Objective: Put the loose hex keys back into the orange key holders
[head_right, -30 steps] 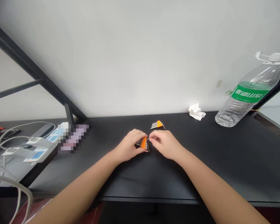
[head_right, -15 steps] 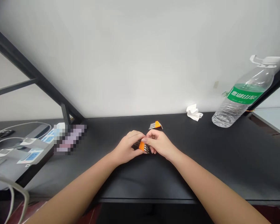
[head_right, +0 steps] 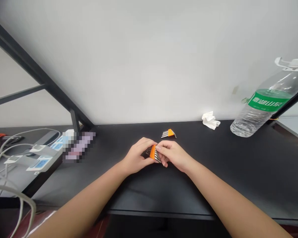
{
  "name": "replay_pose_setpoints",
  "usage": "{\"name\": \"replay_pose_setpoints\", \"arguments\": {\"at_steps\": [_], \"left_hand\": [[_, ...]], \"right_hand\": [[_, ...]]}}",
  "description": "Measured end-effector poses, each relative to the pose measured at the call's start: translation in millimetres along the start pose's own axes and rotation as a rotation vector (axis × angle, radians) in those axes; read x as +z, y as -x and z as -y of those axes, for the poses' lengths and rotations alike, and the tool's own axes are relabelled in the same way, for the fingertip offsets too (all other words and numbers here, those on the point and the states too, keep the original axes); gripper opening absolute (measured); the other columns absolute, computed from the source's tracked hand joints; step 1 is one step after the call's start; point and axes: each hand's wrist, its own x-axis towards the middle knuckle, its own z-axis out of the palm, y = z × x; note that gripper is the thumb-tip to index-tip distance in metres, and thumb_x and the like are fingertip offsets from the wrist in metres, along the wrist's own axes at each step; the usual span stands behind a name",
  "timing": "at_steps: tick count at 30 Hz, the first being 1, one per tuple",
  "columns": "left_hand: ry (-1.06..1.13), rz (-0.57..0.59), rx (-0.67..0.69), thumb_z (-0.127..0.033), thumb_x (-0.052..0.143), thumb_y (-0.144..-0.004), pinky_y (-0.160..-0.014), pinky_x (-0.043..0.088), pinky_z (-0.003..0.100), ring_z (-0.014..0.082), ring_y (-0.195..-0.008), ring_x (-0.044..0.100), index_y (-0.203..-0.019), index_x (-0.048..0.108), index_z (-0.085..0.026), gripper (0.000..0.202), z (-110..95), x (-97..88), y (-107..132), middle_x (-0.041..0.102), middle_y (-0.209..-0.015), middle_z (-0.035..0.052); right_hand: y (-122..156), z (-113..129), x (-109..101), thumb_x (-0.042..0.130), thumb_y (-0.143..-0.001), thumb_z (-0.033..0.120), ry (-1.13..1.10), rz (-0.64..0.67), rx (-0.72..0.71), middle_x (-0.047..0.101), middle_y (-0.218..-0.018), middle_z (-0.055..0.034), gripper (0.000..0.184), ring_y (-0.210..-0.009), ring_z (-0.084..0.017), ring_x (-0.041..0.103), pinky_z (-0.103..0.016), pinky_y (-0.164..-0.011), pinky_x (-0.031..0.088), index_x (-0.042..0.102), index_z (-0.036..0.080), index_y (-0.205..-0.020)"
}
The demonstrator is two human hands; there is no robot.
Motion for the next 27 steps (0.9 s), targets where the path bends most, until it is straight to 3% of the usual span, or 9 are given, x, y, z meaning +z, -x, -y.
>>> {"name": "replay_pose_setpoints", "arguments": {"at_steps": [6, 9, 11, 13, 17, 19, 21, 24, 27], "left_hand": [[0.023, -0.016, 0.019, -0.042, 0.081, -0.083, -0.091, 0.052, 0.036, 0.0217, -0.098, 0.064, -0.114, 0.064, -0.023, 0.041, 0.5, 1.1, 0.6, 0.070, -0.106, 0.0063], [0.006, 0.028, -0.008, -0.043, 0.080, -0.083, -0.093, 0.052, 0.037, 0.0220, -0.099, 0.063, -0.116, 0.063, -0.023, 0.043, 3.2, 0.3, 0.7, 0.070, -0.108, 0.0061], [-0.035, 0.063, -0.050, -0.045, 0.081, -0.082, -0.093, 0.051, 0.037, 0.0226, -0.100, 0.063, -0.119, 0.062, -0.024, 0.047, 8.1, -0.3, 0.8, 0.069, -0.109, 0.0060], [-0.104, 0.100, -0.121, -0.047, 0.082, -0.079, -0.091, 0.050, 0.038, 0.0236, -0.099, 0.063, -0.122, 0.063, -0.024, 0.053, 14.8, -0.7, 0.8, 0.069, -0.108, 0.0056], [-0.212, 0.179, -0.262, -0.053, 0.083, -0.075, -0.085, 0.049, 0.037, 0.0245, -0.094, 0.064, -0.114, 0.068, -0.024, 0.050, 28.4, -1.8, -0.2, 0.069, -0.100, 0.0034], [-0.248, 0.184, -0.345, -0.055, 0.083, -0.073, -0.082, 0.049, 0.036, 0.0243, -0.092, 0.064, -0.111, 0.070, -0.025, 0.049, 34.6, -3.3, -1.2, 0.069, -0.099, 0.0028], [-0.269, 0.179, -0.399, -0.056, 0.080, -0.075, -0.083, 0.048, 0.037, 0.0250, -0.095, 0.063, -0.113, 0.070, -0.026, 0.049, 42.0, -6.3, -2.1, 0.069, -0.103, 0.0034], [-0.326, 0.146, -0.428, -0.054, 0.077, -0.079, -0.091, 0.047, 0.041, 0.0279, -0.104, 0.061, -0.117, 0.069, -0.027, 0.048, 56.4, -13.7, -3.1, 0.070, -0.110, 0.0048], [-0.365, 0.151, -0.482, -0.049, 0.073, -0.084, -0.097, 0.046, 0.045, 0.0311, -0.116, 0.057, -0.120, 0.068, -0.027, 0.043, 66.7, -19.9, -3.7, 0.067, -0.122, 0.0065]], "right_hand": [[-0.2, -1.9, 1.6, 0.067, -0.092, 0.052, 0.016, 0.040, 0.026, 0.061, -0.063, 0.0009, 0.036, -0.050, -0.011, 0.053, -0.024, -0.048, 0.043, 0.062, 0.018, -0.080], [0.6, 1.8, -1.7, 0.061, -0.094, 0.053, 0.184, 0.007, 0.017, 0.060, -0.061, 0.0016, 0.038, -0.052, -0.013, 0.053, -0.026, -0.051, 0.043, 0.060, 0.020, -0.077], [0.7, 6.0, -10.4, 0.059, -0.094, 0.051, 0.455, -0.130, -0.045, 0.059, -0.060, 0.0018, 0.037, -0.055, -0.014, 0.053, -0.028, -0.055, 0.042, 0.061, 0.020, -0.074], [-0.8, 9.6, -26.1, 0.060, -0.092, 0.045, 0.748, -0.358, -0.159, 0.062, -0.068, 0.0005, 0.031, -0.063, -0.015, 0.055, -0.029, -0.062, 0.042, 0.065, 0.021, -0.074], [-12.1, 8.2, -67.9, 0.059, -0.089, 0.037, 1.012, -0.652, -0.217, 0.069, -0.090, -0.0033, 0.021, -0.076, -0.018, 0.061, -0.031, -0.073, 0.047, 0.072, 0.021, -0.093], [-20.5, 2.8, -83.0, 0.059, -0.089, 0.035, 1.218, -0.618, -0.123, 0.068, -0.103, -0.0055, 0.032, -0.084, -0.019, 0.063, -0.031, -0.078, 0.048, 0.070, 0.021, -0.116], [-28.6, -3.7, -89.2, 0.066, -0.085, 0.034, 1.292, -0.594, -0.082, 0.067, -0.109, -0.0077, 0.042, -0.093, -0.022, 0.064, -0.034, -0.082, 0.047, 0.067, 0.021, -0.124], [-37.1, -10.6, -85.9, 0.065, -0.088, 0.036, 1.383, -0.583, -0.069, 0.065, -0.112, -0.0098, 0.037, -0.107, -0.027, 0.060, -0.037, -0.087, 0.042, 0.069, 0.023, -0.122], [-39.6, -11.1, -78.2, 0.054, -0.096, 0.033, 1.453, -0.578, -0.074, 0.064, -0.107, -0.0086, 0.027, -0.103, -0.025, 0.060, -0.035, -0.083, 0.039, 0.071, 0.024, -0.114]]}}
